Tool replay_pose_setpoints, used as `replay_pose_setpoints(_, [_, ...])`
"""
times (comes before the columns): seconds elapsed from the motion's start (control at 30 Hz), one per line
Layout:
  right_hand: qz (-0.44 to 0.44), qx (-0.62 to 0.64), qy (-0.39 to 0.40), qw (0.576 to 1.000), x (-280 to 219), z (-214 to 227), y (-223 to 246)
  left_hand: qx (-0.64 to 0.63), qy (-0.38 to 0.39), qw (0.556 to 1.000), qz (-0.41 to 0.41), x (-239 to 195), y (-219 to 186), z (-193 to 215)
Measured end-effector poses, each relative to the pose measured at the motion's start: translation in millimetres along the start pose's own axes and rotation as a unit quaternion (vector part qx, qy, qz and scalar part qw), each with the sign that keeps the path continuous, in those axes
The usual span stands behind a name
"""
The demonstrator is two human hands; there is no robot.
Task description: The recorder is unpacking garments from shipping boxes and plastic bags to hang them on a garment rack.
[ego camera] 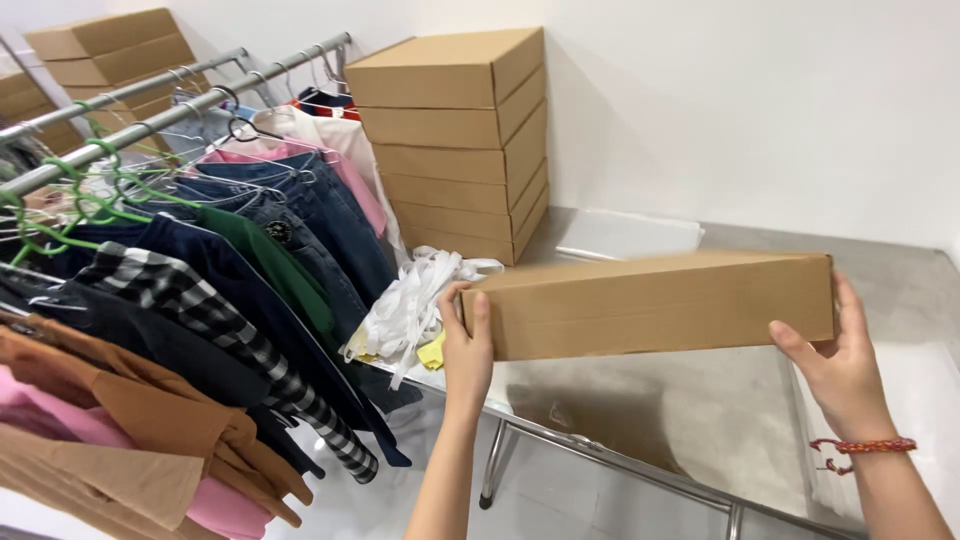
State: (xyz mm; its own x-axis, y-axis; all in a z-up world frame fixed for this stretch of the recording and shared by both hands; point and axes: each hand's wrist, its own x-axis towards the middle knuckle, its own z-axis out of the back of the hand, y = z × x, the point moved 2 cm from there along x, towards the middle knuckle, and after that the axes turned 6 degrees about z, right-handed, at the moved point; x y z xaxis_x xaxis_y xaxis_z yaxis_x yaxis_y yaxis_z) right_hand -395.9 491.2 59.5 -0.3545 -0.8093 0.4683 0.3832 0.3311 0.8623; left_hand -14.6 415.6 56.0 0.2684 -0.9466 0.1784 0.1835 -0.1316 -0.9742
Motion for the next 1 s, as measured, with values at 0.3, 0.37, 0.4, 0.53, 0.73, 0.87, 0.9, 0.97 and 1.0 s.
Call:
replay_pose_setpoints(0.3, [0.248,0.032,0.045,0.967,42.6,-55.1,57.4,-0.083,-0.159,0.936,-0.301,63.9,-22.2,47.6])
replay_pose_setpoints(0.37, [0.286,-0.003,0.039,0.958,56.4,-68.8,80.0,-0.08,-0.174,0.928,-0.32,87.5,-27.1,55.4])
replay_pose_setpoints(0.4, [0.321,-0.039,0.033,0.946,63.7,-73.8,90.1,-0.075,-0.187,0.919,-0.339,99.3,-29.2,56.1])
replay_pose_setpoints(0.53, [0.341,-0.027,0.021,0.939,98.0,-114.6,94.9,-0.106,-0.18,0.916,-0.343,154.7,-40.7,66.1])
replay_pose_setpoints(0.73, [0.366,-0.041,-0.054,0.928,173.1,-217.6,91.4,-0.106,-0.143,0.903,-0.39,289.5,-49.9,86.3])
replay_pose_setpoints(0.87, [0.363,-0.056,-0.093,0.925,237.0,-305.9,102.0,-0.078,-0.086,0.925,-0.361,414.9,-59.0,106.7])
replay_pose_setpoints(0.9, [0.378,-0.067,-0.102,0.918,253.1,-325.4,105.5,-0.066,-0.076,0.925,-0.368,446.3,-62.5,108.9])
replay_pose_setpoints(0.97, [0.373,-0.066,-0.11,0.919,285.7,-365.6,109.3,-0.068,-0.063,0.928,-0.361,510.4,-58.4,112.9])
replay_pose_setpoints(1.0, [0.372,-0.061,-0.109,0.92,299.6,-386.0,111.1,-0.068,-0.06,0.932,-0.352,539.6,-53.3,116.7])
